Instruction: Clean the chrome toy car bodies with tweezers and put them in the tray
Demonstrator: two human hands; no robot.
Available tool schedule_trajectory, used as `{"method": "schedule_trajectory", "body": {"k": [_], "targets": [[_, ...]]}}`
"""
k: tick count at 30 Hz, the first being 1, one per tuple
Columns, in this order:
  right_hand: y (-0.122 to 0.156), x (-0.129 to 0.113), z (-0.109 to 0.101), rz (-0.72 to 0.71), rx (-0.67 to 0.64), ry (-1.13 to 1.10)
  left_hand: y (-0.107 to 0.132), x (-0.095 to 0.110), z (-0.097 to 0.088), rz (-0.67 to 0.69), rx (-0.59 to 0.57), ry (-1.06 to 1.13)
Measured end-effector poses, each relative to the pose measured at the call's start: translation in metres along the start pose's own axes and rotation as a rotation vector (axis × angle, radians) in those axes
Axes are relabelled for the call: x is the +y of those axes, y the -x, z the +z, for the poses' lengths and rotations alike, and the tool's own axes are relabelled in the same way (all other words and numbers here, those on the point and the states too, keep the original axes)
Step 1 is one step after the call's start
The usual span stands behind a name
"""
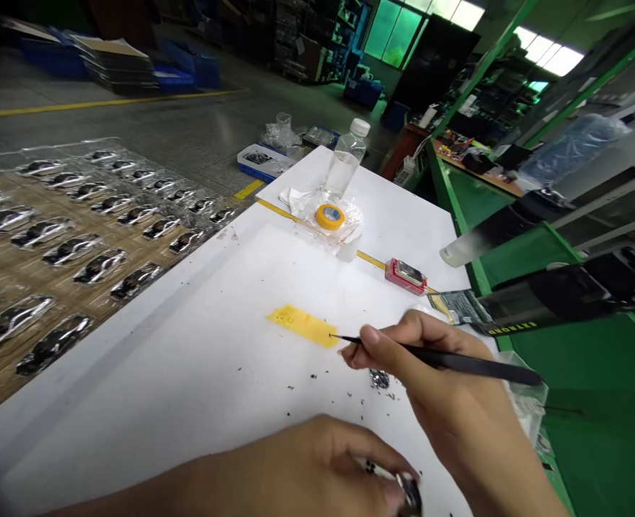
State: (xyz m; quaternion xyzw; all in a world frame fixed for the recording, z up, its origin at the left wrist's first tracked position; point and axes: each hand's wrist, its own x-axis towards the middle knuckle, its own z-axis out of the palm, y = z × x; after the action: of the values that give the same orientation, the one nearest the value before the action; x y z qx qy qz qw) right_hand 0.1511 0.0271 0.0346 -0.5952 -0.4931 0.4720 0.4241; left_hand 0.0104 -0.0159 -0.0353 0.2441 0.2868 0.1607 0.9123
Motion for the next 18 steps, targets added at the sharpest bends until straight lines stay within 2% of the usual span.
{"method": "schedule_trajectory", "body": {"k": [3,6,8,11,18], "targets": [[0.030,0.005,-0.039,-0.099,0.143,0.137,0.005,0.009,0.006,0.005,0.064,0.125],[0.057,0.018,-0.059,-0.187,0.273,0.298,0.007,0.019,0.010,0.054,0.143,0.186],[0.066,0.024,-0.058,-0.229,0.309,0.319,0.009,0.023,0.012,0.068,0.178,0.159],[0.069,0.032,-0.045,-0.254,0.340,0.312,0.012,0.025,0.014,0.052,0.191,0.094],[0.081,0.050,-0.025,-0.257,0.344,0.299,0.012,0.026,0.016,0.043,0.189,0.050]]}}
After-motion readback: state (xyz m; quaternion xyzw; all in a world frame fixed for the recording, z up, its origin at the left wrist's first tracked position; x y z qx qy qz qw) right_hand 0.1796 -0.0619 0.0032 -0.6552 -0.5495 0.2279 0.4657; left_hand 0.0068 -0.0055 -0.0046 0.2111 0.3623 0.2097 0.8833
